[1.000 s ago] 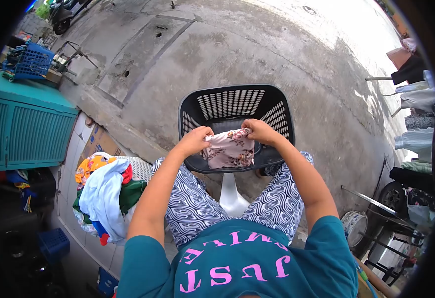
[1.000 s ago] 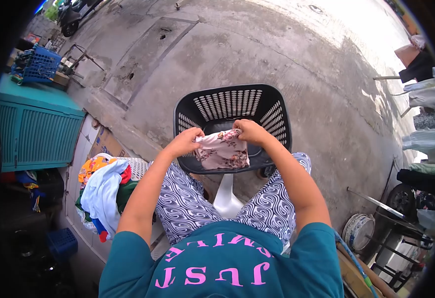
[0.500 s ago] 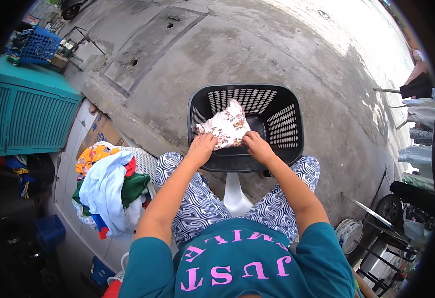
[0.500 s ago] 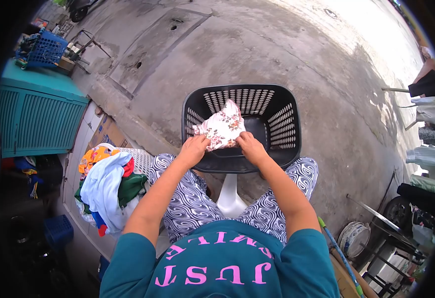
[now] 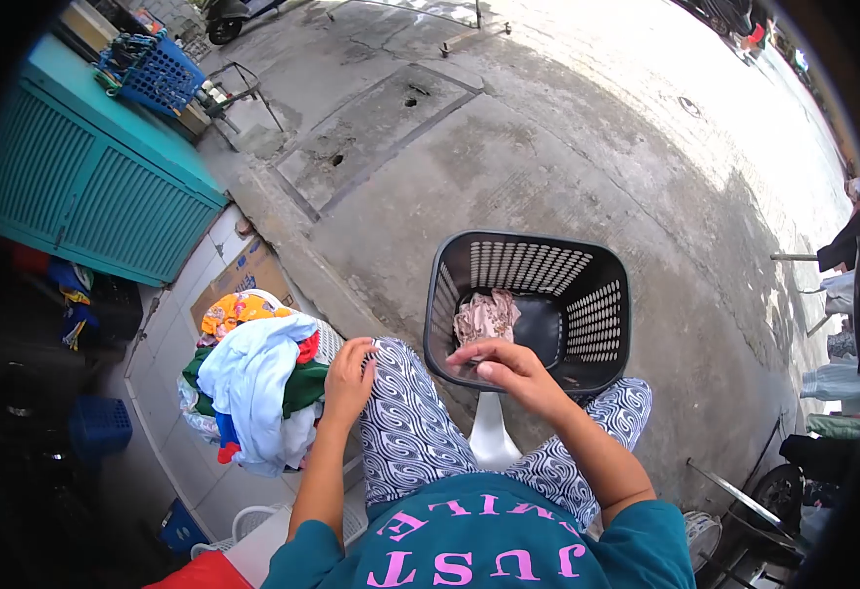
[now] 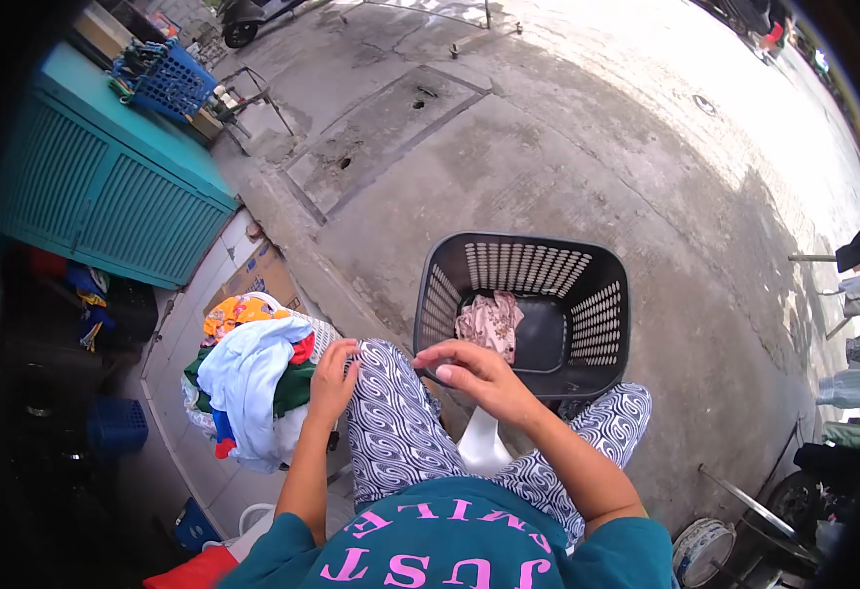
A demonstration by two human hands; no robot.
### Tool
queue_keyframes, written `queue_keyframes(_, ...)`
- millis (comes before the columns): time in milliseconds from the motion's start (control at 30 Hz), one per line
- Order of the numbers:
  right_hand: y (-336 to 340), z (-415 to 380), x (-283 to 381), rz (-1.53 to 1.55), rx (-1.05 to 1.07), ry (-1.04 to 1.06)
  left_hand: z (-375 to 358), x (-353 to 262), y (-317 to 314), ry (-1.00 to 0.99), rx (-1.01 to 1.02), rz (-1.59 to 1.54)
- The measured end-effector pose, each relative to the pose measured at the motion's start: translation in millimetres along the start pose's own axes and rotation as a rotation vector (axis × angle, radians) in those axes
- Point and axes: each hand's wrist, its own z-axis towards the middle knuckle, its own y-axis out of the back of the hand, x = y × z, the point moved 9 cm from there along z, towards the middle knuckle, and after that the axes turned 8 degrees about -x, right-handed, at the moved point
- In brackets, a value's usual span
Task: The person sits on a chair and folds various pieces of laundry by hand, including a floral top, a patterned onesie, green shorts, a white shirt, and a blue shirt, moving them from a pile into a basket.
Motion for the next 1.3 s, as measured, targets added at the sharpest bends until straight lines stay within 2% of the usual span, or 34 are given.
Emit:
queue_keyframes(33,-26,-6,43,0.147,0.109,0.1,-6,3,6,0.017,-0.018,0.012)
queue_keyframes(67,-51,-14,98,0.184,0.249,0.342,-11,7,10,0.045,-0.034,0.015)
queue_keyframes(133,-93,-45,182,0.386,0.563,0.619,-15,7,20,0.061,-0.065,0.007)
queue_keyframes(200,-113,-78,227,0.592,0.715,0.687,-15,4,31,0.067,-0.093,0.043)
queue_keyframes(267,-133,-97,259,0.854,0.741,0.407,-13,-4,43,0.053,-0.117,0.042)
queue_keyframes(300,-144,-91,257,0.85,0.741,0.409,-12,-9,49,0.016,-0.138,0.063)
queue_keyframes(367,-135,-111,273,0.866,0.768,1.137,-13,-18,62,-0.032,-0.169,0.09)
queue_keyframes(400,-136,-111,269,0.822,0.735,1.167,-15,-19,70,-0.031,-0.206,0.114)
queue_keyframes(467,-116,-128,267,0.735,0.57,1.419,-16,-9,89,-0.004,-0.268,0.149)
queue_keyframes(500,-109,-122,265,0.839,0.423,1.29,-20,5,99,0.03,-0.321,0.237)
queue_keyframes(533,-105,-117,255,0.394,0.516,1.085,-23,14,111,0.066,-0.347,0.311)
queue_keyframes(567,-98,-101,244,0.107,0.392,1.05,-26,17,125,0.083,-0.393,0.399)
queue_keyframes(600,-84,-79,217,-0.122,0.168,1.007,-30,22,140,0.107,-0.442,0.491)
queue_keyframes(667,-58,-30,142,-0.488,-0.03,0.692,-37,40,165,0.128,-0.521,0.602)
queue_keyframes(733,-24,1,21,-0.745,-0.111,0.384,-46,63,184,0.227,-0.576,0.681)
queue_keyframes(800,5,-5,-91,-1.133,-0.073,0.192,-58,92,194,0.328,-0.615,0.754)
queue_keyframes(867,29,-31,-172,-1.449,0.039,-0.031,-57,119,190,0.352,-0.596,0.808)
queue_keyframes(933,47,-53,-218,-1.509,0.081,-0.111,-80,156,187,0.549,-0.506,0.603)
queue_keyframes(967,54,-59,-215,-1.43,-0.012,-0.093,-82,164,186,0.51,-0.508,0.377)
queue_keyframes(1000,66,-58,-218,-1.396,-0.138,0.005,-83,149,191,0.421,-0.609,0.333)
queue_keyframes(1100,73,-55,-216,-1.558,-0.207,0.232,-89,137,212,0.453,-0.744,0.249)
queue_keyframes(1200,79,-51,-214,-1.573,-0.188,0.116,-111,143,236,0.553,-0.922,0.204)
queue_keyframes(1300,81,-50,-206,-1.504,-0.284,0.128,-131,161,242,0.646,-1.025,0.079)
